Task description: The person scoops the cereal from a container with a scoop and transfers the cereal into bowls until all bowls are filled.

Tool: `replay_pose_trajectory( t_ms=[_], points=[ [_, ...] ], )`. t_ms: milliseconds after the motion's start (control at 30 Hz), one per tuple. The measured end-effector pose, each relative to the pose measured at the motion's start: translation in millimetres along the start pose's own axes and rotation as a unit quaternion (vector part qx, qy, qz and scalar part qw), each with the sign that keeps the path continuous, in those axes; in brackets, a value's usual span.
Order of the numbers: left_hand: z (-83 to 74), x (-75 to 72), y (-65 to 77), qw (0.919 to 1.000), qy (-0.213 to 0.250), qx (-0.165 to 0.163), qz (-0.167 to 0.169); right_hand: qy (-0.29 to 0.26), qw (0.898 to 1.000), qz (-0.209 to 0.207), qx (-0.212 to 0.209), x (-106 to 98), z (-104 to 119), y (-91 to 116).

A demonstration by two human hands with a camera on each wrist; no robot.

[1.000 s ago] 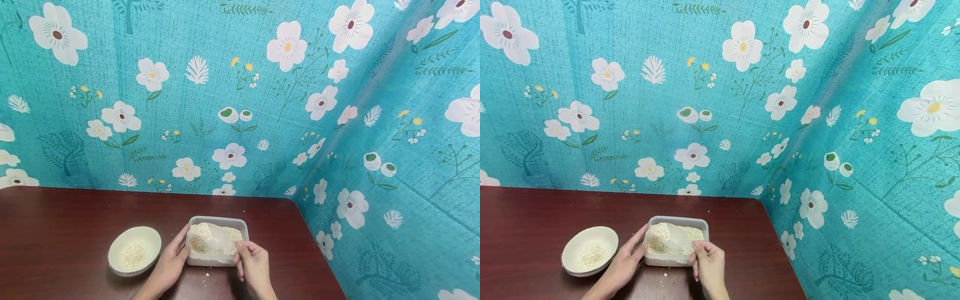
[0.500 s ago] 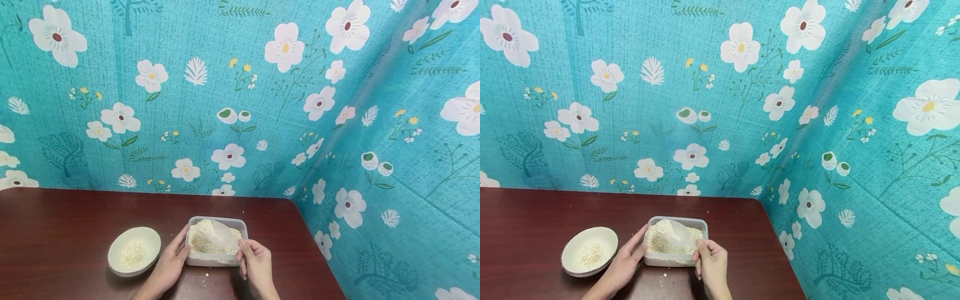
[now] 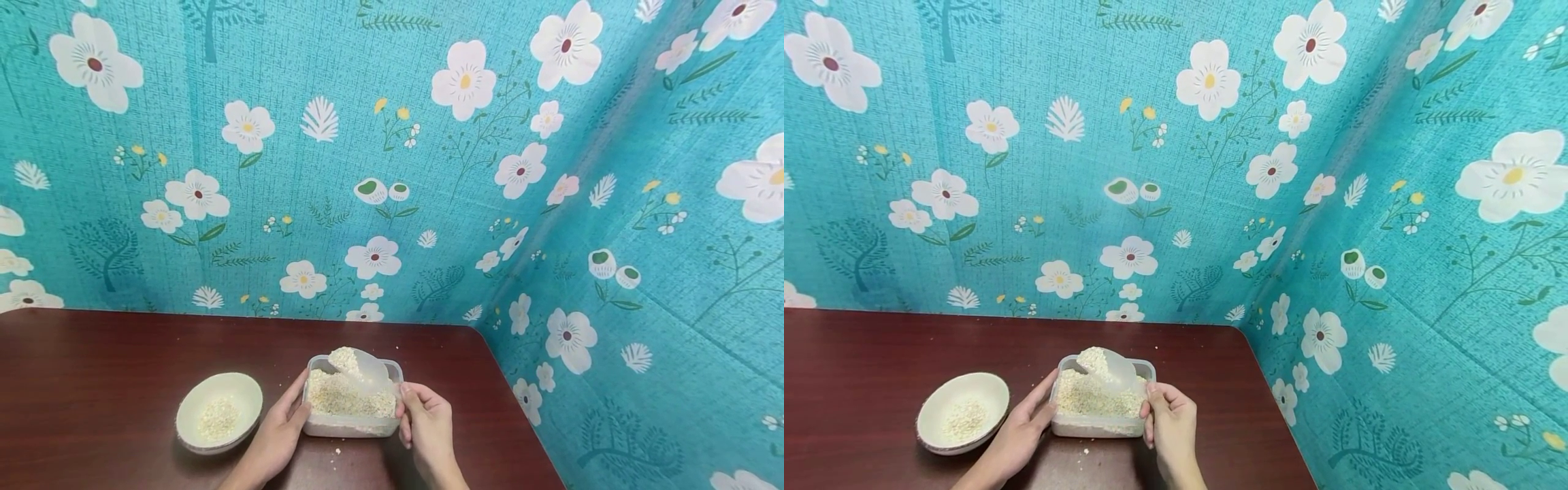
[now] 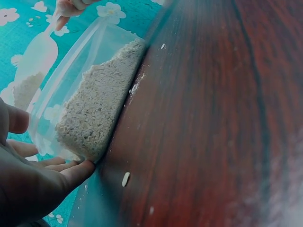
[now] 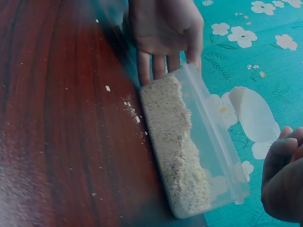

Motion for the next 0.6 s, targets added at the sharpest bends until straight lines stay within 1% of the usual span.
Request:
replay_pose_trajectory(
  t_ms=[300,467,600],
  points=[
    [-0.8,0.6,2.0,1.0000,-0.006,-0.001,0.005,0.000,1.000,-0.006,-0.011,-2,8,-5],
    [-2.1,-0.2,3.3,1.0000,-0.006,0.000,-0.002,0.000,1.000,-0.005,-0.014,-3,10,-6],
    [-5.9,-1.4,5.6,0.9998,-0.014,-0.008,-0.008,0.000,1.000,-0.002,-0.016,-3,12,-6]
  ],
)
Point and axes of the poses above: each hand's wrist, its own y-axis away from the middle knuckle, its own x-axis out of the palm, z = x × y, the point moved 3 cm from there along -y, towards the middle knuckle, and after that the axes turned 9 degrees about -x, right-handed, at the moved point
